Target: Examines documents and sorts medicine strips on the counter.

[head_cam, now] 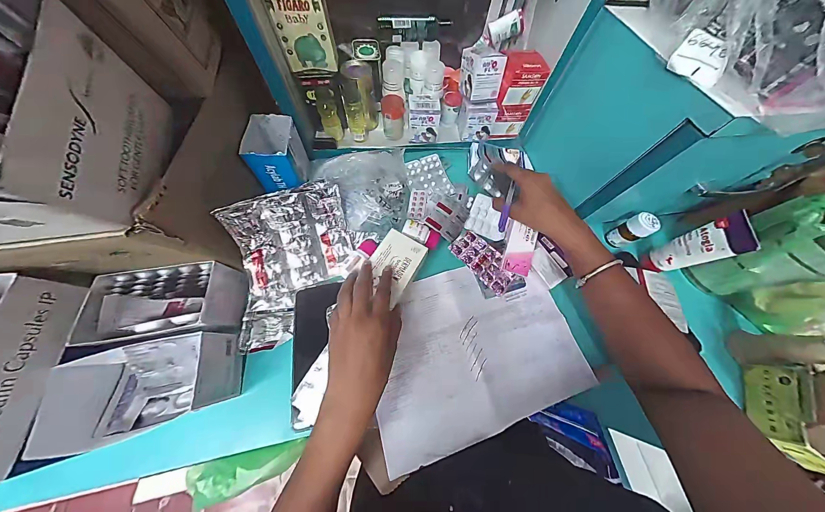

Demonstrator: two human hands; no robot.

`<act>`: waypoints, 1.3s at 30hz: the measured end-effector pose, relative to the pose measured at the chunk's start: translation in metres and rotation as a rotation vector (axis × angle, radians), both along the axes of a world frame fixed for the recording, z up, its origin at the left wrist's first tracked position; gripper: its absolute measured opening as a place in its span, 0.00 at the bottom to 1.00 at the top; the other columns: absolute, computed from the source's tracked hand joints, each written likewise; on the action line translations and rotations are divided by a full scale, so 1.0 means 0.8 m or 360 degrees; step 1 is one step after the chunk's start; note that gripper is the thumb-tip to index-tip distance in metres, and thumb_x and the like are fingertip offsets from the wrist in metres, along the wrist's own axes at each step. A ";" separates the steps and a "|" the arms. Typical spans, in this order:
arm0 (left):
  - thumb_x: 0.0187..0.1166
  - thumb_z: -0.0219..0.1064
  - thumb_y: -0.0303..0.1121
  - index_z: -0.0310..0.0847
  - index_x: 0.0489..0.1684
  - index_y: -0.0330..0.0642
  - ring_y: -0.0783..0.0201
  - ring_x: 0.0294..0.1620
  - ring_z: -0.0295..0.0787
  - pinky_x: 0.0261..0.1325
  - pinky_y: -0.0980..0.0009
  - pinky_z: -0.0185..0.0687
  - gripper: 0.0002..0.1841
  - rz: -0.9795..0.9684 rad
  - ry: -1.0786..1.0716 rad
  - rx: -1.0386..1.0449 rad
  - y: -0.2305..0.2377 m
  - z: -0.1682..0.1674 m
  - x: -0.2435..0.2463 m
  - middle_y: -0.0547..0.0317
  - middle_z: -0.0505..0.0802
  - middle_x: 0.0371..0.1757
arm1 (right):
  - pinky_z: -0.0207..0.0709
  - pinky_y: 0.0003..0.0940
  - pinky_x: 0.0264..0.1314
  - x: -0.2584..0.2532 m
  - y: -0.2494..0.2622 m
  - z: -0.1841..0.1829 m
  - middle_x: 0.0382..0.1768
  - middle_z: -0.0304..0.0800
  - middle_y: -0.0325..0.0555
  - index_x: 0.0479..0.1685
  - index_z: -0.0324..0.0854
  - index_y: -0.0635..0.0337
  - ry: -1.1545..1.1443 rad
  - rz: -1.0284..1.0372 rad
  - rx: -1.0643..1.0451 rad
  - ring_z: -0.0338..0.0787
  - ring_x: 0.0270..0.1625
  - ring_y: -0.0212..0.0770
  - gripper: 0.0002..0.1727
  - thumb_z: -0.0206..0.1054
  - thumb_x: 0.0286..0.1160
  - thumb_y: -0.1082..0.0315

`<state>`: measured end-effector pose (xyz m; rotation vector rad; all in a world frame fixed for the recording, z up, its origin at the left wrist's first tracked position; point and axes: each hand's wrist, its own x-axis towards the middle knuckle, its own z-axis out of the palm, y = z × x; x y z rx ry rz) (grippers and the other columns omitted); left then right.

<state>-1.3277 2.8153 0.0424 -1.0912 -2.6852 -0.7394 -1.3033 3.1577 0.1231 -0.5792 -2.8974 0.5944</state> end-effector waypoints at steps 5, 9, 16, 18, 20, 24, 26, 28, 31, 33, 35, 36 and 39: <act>0.73 0.73 0.34 0.81 0.75 0.42 0.30 0.75 0.78 0.64 0.38 0.80 0.27 0.0015 0.0015 -0.0005 -0.004 0.001 -0.009 0.34 0.81 0.77 | 0.77 0.66 0.66 0.008 0.019 0.019 0.62 0.89 0.64 0.78 0.77 0.59 0.0020 -0.0020 -0.0022 0.89 0.63 0.64 0.29 0.73 0.73 0.72; 0.75 0.71 0.38 0.81 0.76 0.44 0.30 0.76 0.76 0.66 0.35 0.77 0.27 0.0039 0.0015 -0.0029 -0.010 0.005 -0.004 0.35 0.80 0.79 | 0.79 0.64 0.66 0.027 0.028 0.032 0.62 0.87 0.68 0.78 0.76 0.60 0.0111 -0.0081 -0.0062 0.89 0.62 0.65 0.31 0.72 0.79 0.55; 0.51 0.74 0.75 0.65 0.89 0.43 0.27 0.85 0.64 0.75 0.27 0.64 0.62 0.0089 -0.0175 -0.0251 -0.096 0.029 0.020 0.40 0.73 0.86 | 0.84 0.65 0.57 0.086 -0.014 0.030 0.60 0.90 0.61 0.78 0.71 0.62 0.0401 0.0219 0.0048 0.94 0.56 0.62 0.26 0.44 0.94 0.55; 0.44 0.77 0.76 0.60 0.91 0.39 0.27 0.87 0.61 0.80 0.25 0.55 0.68 0.0051 -0.0288 -0.0289 -0.109 0.028 0.027 0.38 0.71 0.87 | 0.85 0.63 0.55 0.094 -0.036 0.028 0.56 0.93 0.59 0.77 0.72 0.62 0.0374 0.0269 -0.0021 0.95 0.53 0.58 0.27 0.43 0.92 0.55; 0.43 0.79 0.75 0.60 0.90 0.39 0.28 0.88 0.59 0.83 0.25 0.51 0.69 0.0019 -0.0350 -0.0312 -0.110 0.023 0.031 0.37 0.71 0.87 | 0.86 0.59 0.54 0.099 -0.063 0.023 0.54 0.94 0.56 0.74 0.75 0.63 0.0361 0.0378 -0.0060 0.96 0.52 0.53 0.26 0.46 0.90 0.56; 0.52 0.76 0.73 0.59 0.90 0.36 0.30 0.89 0.59 0.85 0.28 0.50 0.65 0.0045 -0.0339 -0.0293 -0.106 0.014 0.035 0.37 0.71 0.87 | 0.88 0.45 0.56 0.110 -0.109 0.007 0.53 0.95 0.51 0.68 0.81 0.63 0.0362 0.0626 -0.0188 0.95 0.52 0.44 0.22 0.54 0.89 0.59; 0.57 0.76 0.70 0.62 0.90 0.38 0.32 0.88 0.62 0.84 0.29 0.54 0.60 0.0067 -0.0307 -0.0248 -0.110 0.011 0.035 0.41 0.73 0.86 | 0.88 0.43 0.56 0.114 -0.141 -0.001 0.55 0.95 0.51 0.67 0.84 0.63 0.0277 0.0659 -0.0286 0.95 0.53 0.44 0.23 0.56 0.88 0.56; 0.61 0.78 0.64 0.65 0.88 0.42 0.35 0.87 0.65 0.83 0.30 0.57 0.53 0.0067 -0.0302 -0.0220 -0.111 0.008 0.037 0.46 0.75 0.85 | 0.88 0.45 0.60 0.120 -0.181 -0.016 0.57 0.94 0.51 0.69 0.84 0.60 0.0203 0.0734 -0.0303 0.95 0.56 0.46 0.24 0.56 0.89 0.54; 0.69 0.77 0.49 0.73 0.83 0.43 0.37 0.83 0.72 0.79 0.33 0.66 0.40 0.0073 -0.0328 -0.0118 -0.115 0.009 0.041 0.46 0.81 0.80 | 0.80 0.47 0.74 0.126 -0.246 -0.053 0.67 0.90 0.53 0.73 0.83 0.57 0.0224 0.1002 -0.0228 0.89 0.71 0.51 0.27 0.59 0.86 0.48; 0.77 0.71 0.42 0.79 0.78 0.43 0.40 0.78 0.79 0.73 0.40 0.76 0.29 0.0096 -0.0312 -0.0039 -0.120 0.009 0.043 0.45 0.86 0.75 | 0.75 0.52 0.79 0.122 -0.270 -0.068 0.72 0.86 0.56 0.75 0.81 0.56 0.0229 0.1120 -0.0158 0.83 0.77 0.55 0.31 0.58 0.85 0.44; 0.80 0.69 0.38 0.84 0.72 0.43 0.42 0.70 0.86 0.66 0.44 0.82 0.22 0.0134 -0.0270 0.0050 -0.124 0.007 0.041 0.45 0.89 0.69 | 0.75 0.52 0.79 0.114 -0.274 -0.068 0.73 0.85 0.56 0.76 0.81 0.56 0.0275 0.1094 -0.0087 0.84 0.77 0.54 0.32 0.56 0.86 0.43; 0.80 0.69 0.38 0.85 0.71 0.43 0.43 0.68 0.87 0.64 0.44 0.83 0.22 0.0150 -0.0270 0.0071 -0.125 0.005 0.039 0.46 0.90 0.68 | 0.75 0.51 0.79 0.110 -0.272 -0.066 0.73 0.85 0.55 0.76 0.81 0.55 0.0303 0.1067 -0.0036 0.84 0.77 0.54 0.31 0.57 0.86 0.43; 0.79 0.70 0.39 0.84 0.72 0.42 0.44 0.68 0.85 0.66 0.43 0.80 0.23 0.0160 -0.0330 0.0140 -0.130 0.002 0.033 0.48 0.89 0.69 | 0.75 0.50 0.76 0.095 -0.264 -0.067 0.73 0.85 0.54 0.73 0.83 0.53 0.0410 0.1044 0.0171 0.84 0.76 0.55 0.26 0.59 0.86 0.49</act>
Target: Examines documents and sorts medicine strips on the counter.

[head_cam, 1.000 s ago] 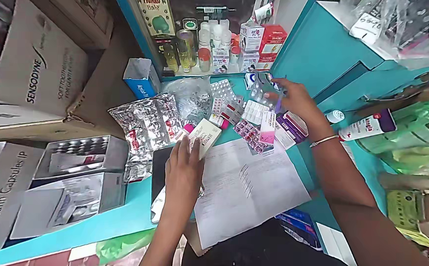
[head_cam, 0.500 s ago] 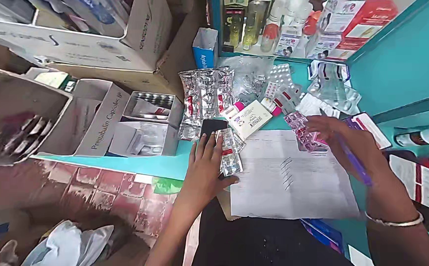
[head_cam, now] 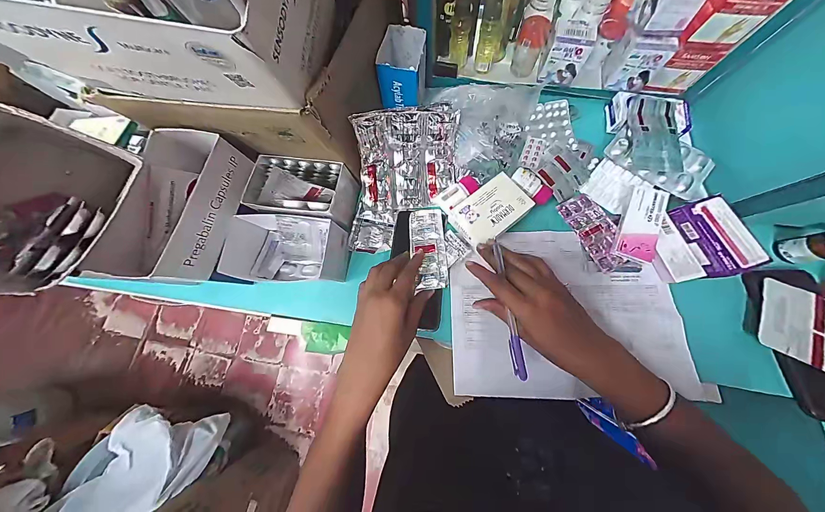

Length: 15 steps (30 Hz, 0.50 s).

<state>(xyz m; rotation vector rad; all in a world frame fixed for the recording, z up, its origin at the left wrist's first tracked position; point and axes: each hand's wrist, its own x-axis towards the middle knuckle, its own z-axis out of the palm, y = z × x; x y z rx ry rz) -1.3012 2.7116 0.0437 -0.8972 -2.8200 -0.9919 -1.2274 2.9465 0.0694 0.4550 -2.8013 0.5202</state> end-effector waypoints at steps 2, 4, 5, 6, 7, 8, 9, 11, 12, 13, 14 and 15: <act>0.77 0.72 0.38 0.83 0.72 0.40 0.44 0.69 0.85 0.68 0.45 0.80 0.24 -0.0002 -0.0023 0.0075 -0.002 0.001 -0.004 0.47 0.89 0.69 | 0.74 0.51 0.74 -0.013 0.002 0.001 0.75 0.84 0.55 0.72 0.84 0.54 0.0098 -0.0013 0.0094 0.81 0.78 0.56 0.22 0.61 0.86 0.56; 0.76 0.73 0.37 0.82 0.74 0.40 0.47 0.70 0.84 0.70 0.48 0.80 0.26 -0.0012 -0.0064 0.0130 -0.004 0.003 -0.007 0.49 0.88 0.70 | 0.72 0.52 0.76 -0.028 0.001 0.001 0.78 0.80 0.57 0.70 0.85 0.57 0.0204 -0.0030 0.0205 0.77 0.81 0.57 0.20 0.63 0.86 0.61; 0.76 0.73 0.38 0.81 0.75 0.41 0.48 0.70 0.84 0.70 0.49 0.79 0.27 -0.0024 -0.0090 0.0143 -0.006 0.004 -0.008 0.50 0.88 0.71 | 0.69 0.53 0.78 -0.036 0.001 0.000 0.79 0.78 0.59 0.70 0.84 0.58 0.0244 -0.0027 0.0261 0.75 0.83 0.57 0.19 0.63 0.85 0.63; 0.76 0.73 0.38 0.80 0.76 0.42 0.48 0.71 0.84 0.71 0.49 0.80 0.27 -0.0032 -0.0118 0.0153 -0.008 0.006 -0.008 0.50 0.88 0.72 | 0.64 0.55 0.82 -0.044 0.001 -0.002 0.80 0.77 0.60 0.70 0.84 0.60 0.0265 -0.0015 0.0301 0.71 0.85 0.58 0.19 0.63 0.85 0.64; 0.77 0.73 0.39 0.78 0.77 0.42 0.48 0.70 0.84 0.70 0.50 0.80 0.28 -0.0035 -0.0134 0.0172 -0.009 0.007 -0.009 0.49 0.88 0.71 | 0.59 0.58 0.86 -0.053 0.001 -0.003 0.80 0.76 0.61 0.68 0.85 0.61 0.0271 0.0002 0.0327 0.69 0.87 0.59 0.19 0.64 0.84 0.64; 0.77 0.73 0.40 0.77 0.79 0.42 0.49 0.70 0.85 0.70 0.51 0.81 0.29 -0.0036 -0.0145 0.0183 -0.012 0.007 -0.009 0.49 0.88 0.71 | 0.56 0.61 0.88 -0.059 0.000 -0.005 0.80 0.76 0.62 0.66 0.85 0.62 0.0264 0.0018 0.0336 0.68 0.88 0.60 0.18 0.65 0.83 0.65; 0.77 0.72 0.41 0.76 0.80 0.44 0.52 0.70 0.85 0.70 0.53 0.81 0.30 -0.0040 -0.0162 0.0196 -0.014 0.007 -0.010 0.50 0.87 0.71 | 0.54 0.62 0.89 -0.064 0.000 -0.007 0.80 0.76 0.62 0.64 0.86 0.62 0.0255 0.0027 0.0339 0.68 0.88 0.60 0.16 0.65 0.82 0.66; 0.78 0.71 0.42 0.76 0.80 0.45 0.56 0.69 0.86 0.68 0.56 0.83 0.30 -0.0046 -0.0180 0.0230 -0.018 0.007 -0.013 0.52 0.87 0.72 | 0.50 0.65 0.91 -0.072 0.000 -0.010 0.79 0.77 0.61 0.61 0.87 0.61 0.0221 0.0060 0.0300 0.67 0.88 0.60 0.14 0.67 0.81 0.67; 0.78 0.71 0.43 0.76 0.81 0.45 0.56 0.69 0.86 0.67 0.56 0.84 0.30 -0.0051 -0.0188 0.0242 -0.021 0.007 -0.015 0.52 0.87 0.72 | 0.47 0.66 0.91 -0.075 0.001 -0.010 0.80 0.77 0.61 0.61 0.87 0.60 0.0191 0.0101 0.0265 0.66 0.89 0.60 0.15 0.67 0.80 0.68; 0.79 0.70 0.43 0.75 0.81 0.44 0.56 0.68 0.87 0.67 0.55 0.84 0.30 -0.0051 -0.0200 0.0247 -0.023 0.007 -0.016 0.52 0.87 0.72 | 0.45 0.68 0.92 -0.078 0.002 -0.011 0.80 0.77 0.60 0.62 0.88 0.59 0.0159 0.0159 0.0229 0.64 0.90 0.60 0.16 0.67 0.78 0.70; 0.80 0.70 0.43 0.75 0.81 0.43 0.56 0.68 0.87 0.67 0.54 0.85 0.30 -0.0043 -0.0202 0.0247 -0.025 0.007 -0.018 0.50 0.88 0.71 | 0.42 0.69 0.92 -0.082 0.003 -0.011 0.80 0.76 0.60 0.63 0.88 0.59 0.0119 0.0217 0.0211 0.62 0.91 0.61 0.17 0.68 0.76 0.72; 0.80 0.69 0.43 0.75 0.81 0.43 0.55 0.67 0.87 0.67 0.53 0.85 0.30 -0.0025 -0.0205 0.0239 -0.026 0.007 -0.019 0.50 0.88 0.71 | 0.40 0.70 0.92 -0.086 0.004 -0.011 0.80 0.76 0.60 0.63 0.88 0.59 0.0086 0.0265 0.0208 0.61 0.91 0.60 0.18 0.69 0.75 0.72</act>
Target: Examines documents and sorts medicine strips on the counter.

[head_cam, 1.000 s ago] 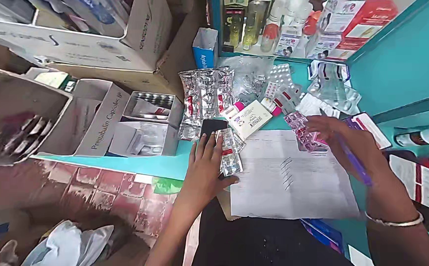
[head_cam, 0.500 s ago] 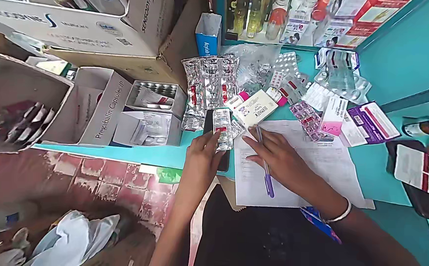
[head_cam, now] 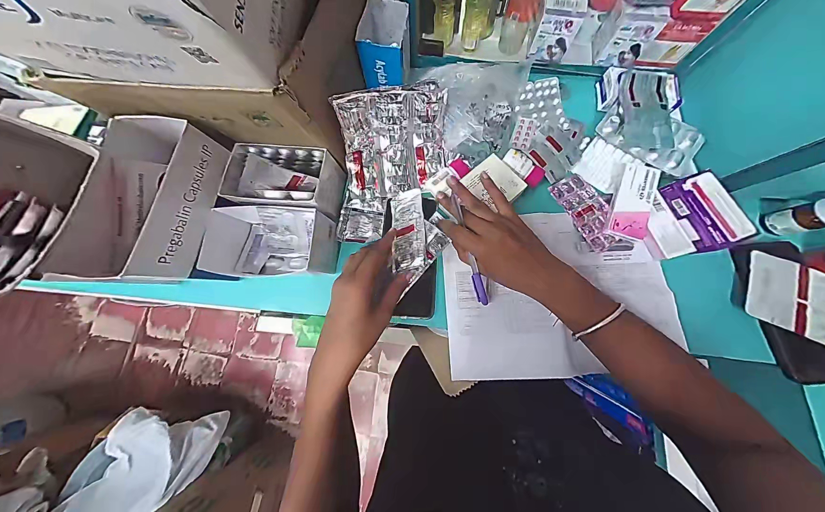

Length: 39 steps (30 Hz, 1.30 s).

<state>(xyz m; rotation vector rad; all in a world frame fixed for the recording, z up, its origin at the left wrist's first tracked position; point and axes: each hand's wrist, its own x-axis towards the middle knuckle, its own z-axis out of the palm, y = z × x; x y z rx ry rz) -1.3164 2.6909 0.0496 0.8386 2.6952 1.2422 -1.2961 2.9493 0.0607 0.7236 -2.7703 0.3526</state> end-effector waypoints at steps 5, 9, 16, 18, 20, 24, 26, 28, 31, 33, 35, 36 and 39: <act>0.83 0.66 0.43 0.74 0.81 0.43 0.58 0.66 0.89 0.66 0.55 0.86 0.28 0.0078 -0.0048 0.0027 -0.007 -0.001 -0.007 0.50 0.87 0.72 | 0.39 0.71 0.92 -0.008 0.000 0.001 0.75 0.83 0.57 0.51 0.91 0.61 0.0030 0.0173 0.0049 0.67 0.89 0.59 0.11 0.66 0.76 0.75; 0.82 0.65 0.48 0.75 0.80 0.42 0.59 0.67 0.89 0.67 0.57 0.86 0.30 0.0096 -0.0101 0.0075 -0.013 -0.005 -0.016 0.48 0.87 0.73 | 0.70 0.53 0.84 0.044 0.030 0.037 0.62 0.93 0.53 0.48 0.91 0.61 0.0265 0.0097 -0.0099 0.85 0.76 0.53 0.11 0.61 0.82 0.74; 0.80 0.69 0.48 0.73 0.81 0.40 0.49 0.64 0.89 0.64 0.46 0.84 0.32 0.0120 0.0051 -0.0070 0.003 -0.002 -0.017 0.41 0.87 0.69 | 0.83 0.53 0.64 0.248 0.192 0.061 0.57 0.92 0.68 0.50 0.88 0.74 0.0705 -0.1513 -0.0010 0.91 0.62 0.63 0.11 0.65 0.82 0.72; 0.77 0.73 0.45 0.73 0.81 0.38 0.45 0.66 0.87 0.66 0.44 0.82 0.33 0.0126 0.0089 -0.0133 0.007 0.003 -0.016 0.39 0.87 0.69 | 0.79 0.56 0.69 0.292 0.228 0.044 0.61 0.89 0.68 0.56 0.88 0.69 0.0543 -0.2002 0.0067 0.88 0.66 0.66 0.16 0.61 0.86 0.67; 0.74 0.77 0.41 0.72 0.81 0.36 0.41 0.69 0.85 0.68 0.42 0.79 0.35 0.0147 0.0090 -0.0194 0.011 0.005 -0.017 0.38 0.86 0.69 | 0.75 0.57 0.73 0.313 0.246 0.030 0.66 0.87 0.66 0.62 0.87 0.64 0.0321 -0.2327 0.0052 0.84 0.72 0.65 0.19 0.57 0.88 0.62; 0.73 0.79 0.38 0.72 0.81 0.34 0.38 0.69 0.82 0.69 0.41 0.77 0.36 0.0144 0.0094 -0.0266 0.018 0.006 -0.014 0.35 0.85 0.70 | 0.64 0.73 0.78 0.321 0.253 0.034 0.74 0.79 0.72 0.66 0.85 0.65 -0.0097 -0.2241 0.0024 0.74 0.78 0.77 0.25 0.58 0.87 0.54; 0.73 0.78 0.40 0.72 0.80 0.34 0.38 0.71 0.81 0.71 0.41 0.76 0.35 0.0129 0.0140 -0.0263 0.017 0.006 -0.011 0.36 0.84 0.72 | 0.63 0.74 0.78 0.320 0.244 0.043 0.75 0.77 0.74 0.67 0.84 0.66 -0.0059 -0.2138 0.0028 0.73 0.79 0.79 0.32 0.62 0.83 0.44; 0.75 0.76 0.42 0.73 0.80 0.37 0.37 0.76 0.77 0.74 0.39 0.72 0.35 0.0136 0.0162 -0.0274 0.015 0.010 -0.006 0.38 0.81 0.77 | 0.70 0.65 0.76 0.314 0.222 0.051 0.68 0.82 0.74 0.66 0.83 0.71 0.0171 -0.1974 -0.0049 0.81 0.72 0.73 0.35 0.62 0.83 0.43; 0.80 0.70 0.45 0.74 0.81 0.38 0.37 0.76 0.77 0.73 0.37 0.70 0.32 0.0085 0.0249 -0.0275 0.017 0.020 0.011 0.38 0.79 0.79 | 0.86 0.33 0.54 0.283 0.164 0.043 0.42 0.95 0.44 0.56 0.84 0.63 0.0475 -0.1492 -0.0713 0.93 0.47 0.34 0.37 0.36 0.94 0.40; 0.82 0.68 0.46 0.79 0.75 0.37 0.41 0.60 0.86 0.61 0.43 0.79 0.27 -0.0018 0.0272 -0.0235 0.022 0.030 0.033 0.38 0.89 0.61 | 0.87 0.26 0.50 0.257 0.116 0.024 0.39 0.95 0.26 0.58 0.87 0.45 0.0159 -0.1222 -0.1361 0.92 0.42 0.23 0.39 0.34 0.87 0.32; 0.84 0.65 0.47 0.85 0.68 0.39 0.56 0.37 0.88 0.42 0.57 0.85 0.23 -0.0257 0.0183 -0.0145 0.034 0.036 0.062 0.50 0.92 0.37 | 0.86 0.30 0.56 0.238 0.078 0.003 0.41 0.95 0.40 0.62 0.85 0.63 -0.0041 -0.1070 -0.1367 0.92 0.46 0.29 0.27 0.46 0.94 0.53; 0.85 0.64 0.49 0.87 0.68 0.41 0.59 0.33 0.87 0.39 0.62 0.84 0.23 -0.0414 0.0104 -0.0100 0.044 0.039 0.079 0.53 0.92 0.33 | 0.88 0.29 0.55 0.229 0.065 -0.002 0.42 0.95 0.44 0.65 0.83 0.70 -0.0098 -0.1064 -0.1322 0.93 0.46 0.29 0.21 0.53 0.89 0.62; 0.86 0.60 0.54 0.89 0.65 0.45 0.59 0.30 0.86 0.34 0.65 0.82 0.25 -0.0878 0.0048 -0.0087 0.082 0.035 0.113 0.57 0.90 0.29 | 0.88 0.23 0.44 0.218 0.047 -0.013 0.39 0.94 0.44 0.50 0.87 0.71 -0.0134 -0.1021 -0.1555 0.91 0.40 0.28 0.14 0.68 0.67 0.74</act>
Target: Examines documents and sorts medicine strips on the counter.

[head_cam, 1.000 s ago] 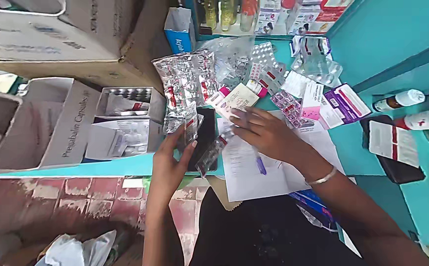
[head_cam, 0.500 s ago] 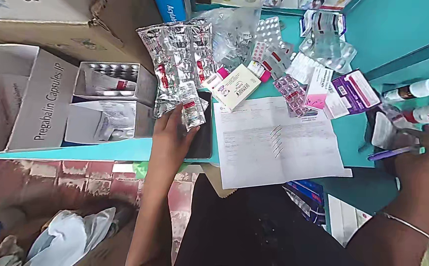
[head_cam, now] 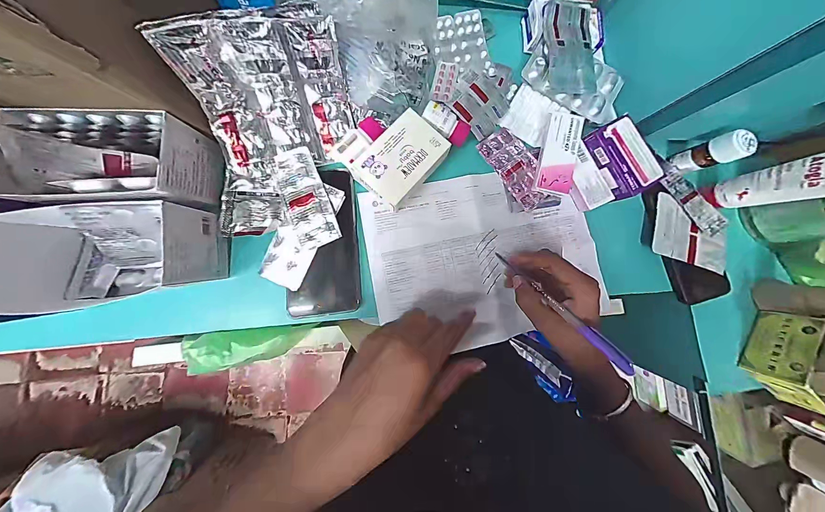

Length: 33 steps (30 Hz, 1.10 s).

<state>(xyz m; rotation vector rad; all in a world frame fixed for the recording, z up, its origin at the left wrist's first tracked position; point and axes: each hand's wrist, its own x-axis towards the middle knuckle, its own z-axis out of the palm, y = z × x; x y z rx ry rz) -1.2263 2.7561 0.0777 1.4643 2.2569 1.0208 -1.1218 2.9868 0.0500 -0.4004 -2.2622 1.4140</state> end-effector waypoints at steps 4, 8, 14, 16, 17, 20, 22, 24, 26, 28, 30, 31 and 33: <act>0.85 0.59 0.53 0.86 0.69 0.44 0.54 0.27 0.88 0.27 0.62 0.82 0.26 -0.0171 0.0178 -0.0183 0.034 -0.005 0.002 0.56 0.90 0.26 | 0.77 0.11 0.34 -0.004 -0.002 -0.023 0.34 0.90 0.35 0.37 0.90 0.65 0.0189 -0.0004 -0.0114 0.83 0.33 0.17 0.07 0.71 0.60 0.77; 0.85 0.59 0.54 0.84 0.72 0.44 0.53 0.22 0.87 0.21 0.61 0.78 0.28 -0.0161 0.0331 -0.0279 0.049 -0.006 0.009 0.56 0.87 0.21 | 0.76 0.11 0.33 -0.003 -0.003 -0.027 0.34 0.90 0.35 0.38 0.89 0.66 0.0188 -0.0015 -0.0082 0.82 0.32 0.17 0.07 0.71 0.64 0.75; 0.82 0.60 0.56 0.84 0.71 0.42 0.52 0.19 0.87 0.19 0.59 0.78 0.30 -0.0169 0.0321 -0.0418 0.042 -0.002 0.011 0.56 0.86 0.19 | 0.78 0.10 0.37 -0.002 -0.011 -0.031 0.33 0.88 0.42 0.36 0.90 0.68 0.0133 -0.0135 0.0191 0.84 0.35 0.19 0.07 0.72 0.62 0.73; 0.82 0.60 0.57 0.85 0.70 0.41 0.52 0.19 0.87 0.20 0.59 0.79 0.30 -0.0149 0.0291 -0.0454 0.034 0.004 0.008 0.56 0.86 0.18 | 0.77 0.10 0.35 -0.001 -0.009 -0.030 0.34 0.89 0.41 0.37 0.89 0.69 0.0158 -0.0131 0.0136 0.83 0.34 0.19 0.07 0.71 0.63 0.74; 0.82 0.60 0.57 0.85 0.69 0.41 0.53 0.19 0.87 0.20 0.58 0.79 0.30 -0.0143 0.0267 -0.0467 0.029 0.007 0.007 0.56 0.86 0.18 | 0.77 0.10 0.35 0.000 -0.007 -0.029 0.34 0.89 0.39 0.38 0.88 0.68 0.0166 -0.0115 0.0095 0.83 0.34 0.18 0.07 0.70 0.64 0.74; 0.84 0.58 0.57 0.85 0.70 0.42 0.53 0.20 0.86 0.22 0.58 0.79 0.30 -0.0122 0.0184 -0.0480 0.010 0.015 0.004 0.57 0.86 0.19 | 0.76 0.09 0.35 0.001 -0.003 -0.025 0.36 0.89 0.32 0.38 0.88 0.65 0.0194 -0.0091 -0.0031 0.82 0.34 0.15 0.06 0.69 0.67 0.74; 0.84 0.58 0.58 0.85 0.69 0.42 0.54 0.19 0.86 0.22 0.58 0.79 0.30 -0.0071 0.0190 -0.0457 0.000 0.015 0.002 0.58 0.86 0.19 | 0.79 0.11 0.38 0.000 -0.001 -0.024 0.37 0.90 0.30 0.40 0.88 0.62 0.0215 -0.0075 -0.0070 0.84 0.36 0.16 0.06 0.68 0.68 0.75; 0.84 0.57 0.58 0.86 0.68 0.40 0.54 0.19 0.85 0.21 0.58 0.78 0.31 -0.0010 0.0203 -0.0471 -0.011 0.017 0.000 0.58 0.86 0.18 | 0.82 0.13 0.41 0.001 0.000 -0.024 0.39 0.91 0.28 0.41 0.89 0.60 0.0220 -0.0058 -0.0089 0.87 0.39 0.18 0.06 0.68 0.70 0.75; 0.84 0.57 0.59 0.86 0.68 0.39 0.53 0.18 0.85 0.20 0.57 0.78 0.32 0.0056 0.0215 -0.0502 -0.022 0.019 -0.001 0.57 0.87 0.18 | 0.83 0.13 0.43 0.001 0.000 -0.023 0.39 0.91 0.27 0.41 0.89 0.58 0.0212 -0.0054 -0.0090 0.87 0.40 0.18 0.06 0.68 0.70 0.74; 0.82 0.57 0.61 0.86 0.67 0.39 0.52 0.17 0.85 0.20 0.56 0.78 0.34 0.0120 0.0224 -0.0537 -0.032 0.020 -0.004 0.56 0.86 0.17 | 0.82 0.13 0.43 0.001 0.001 -0.023 0.40 0.92 0.26 0.42 0.89 0.57 0.0208 -0.0044 -0.0096 0.88 0.41 0.18 0.07 0.67 0.71 0.74; 0.83 0.56 0.62 0.84 0.71 0.38 0.52 0.16 0.84 0.20 0.54 0.79 0.35 0.0153 0.0217 -0.0611 -0.039 0.021 -0.009 0.56 0.86 0.16 | 0.82 0.13 0.43 0.001 0.002 -0.022 0.40 0.92 0.26 0.42 0.89 0.57 0.0203 -0.0035 -0.0097 0.87 0.40 0.17 0.07 0.67 0.71 0.74; 0.83 0.55 0.62 0.83 0.72 0.38 0.51 0.16 0.84 0.20 0.54 0.79 0.36 0.0173 0.0223 -0.0644 -0.041 0.022 -0.012 0.55 0.85 0.16 | 0.82 0.13 0.42 0.001 0.003 -0.021 0.40 0.91 0.25 0.42 0.89 0.57 0.0201 -0.0035 -0.0097 0.87 0.40 0.17 0.07 0.67 0.71 0.74; 0.82 0.55 0.63 0.81 0.74 0.38 0.50 0.16 0.84 0.20 0.54 0.79 0.37 0.0214 0.0253 -0.0682 -0.042 0.022 -0.015 0.55 0.85 0.15 | 0.82 0.13 0.42 0.001 0.003 -0.021 0.39 0.91 0.25 0.42 0.89 0.57 0.0192 -0.0032 -0.0112 0.87 0.39 0.17 0.07 0.67 0.71 0.73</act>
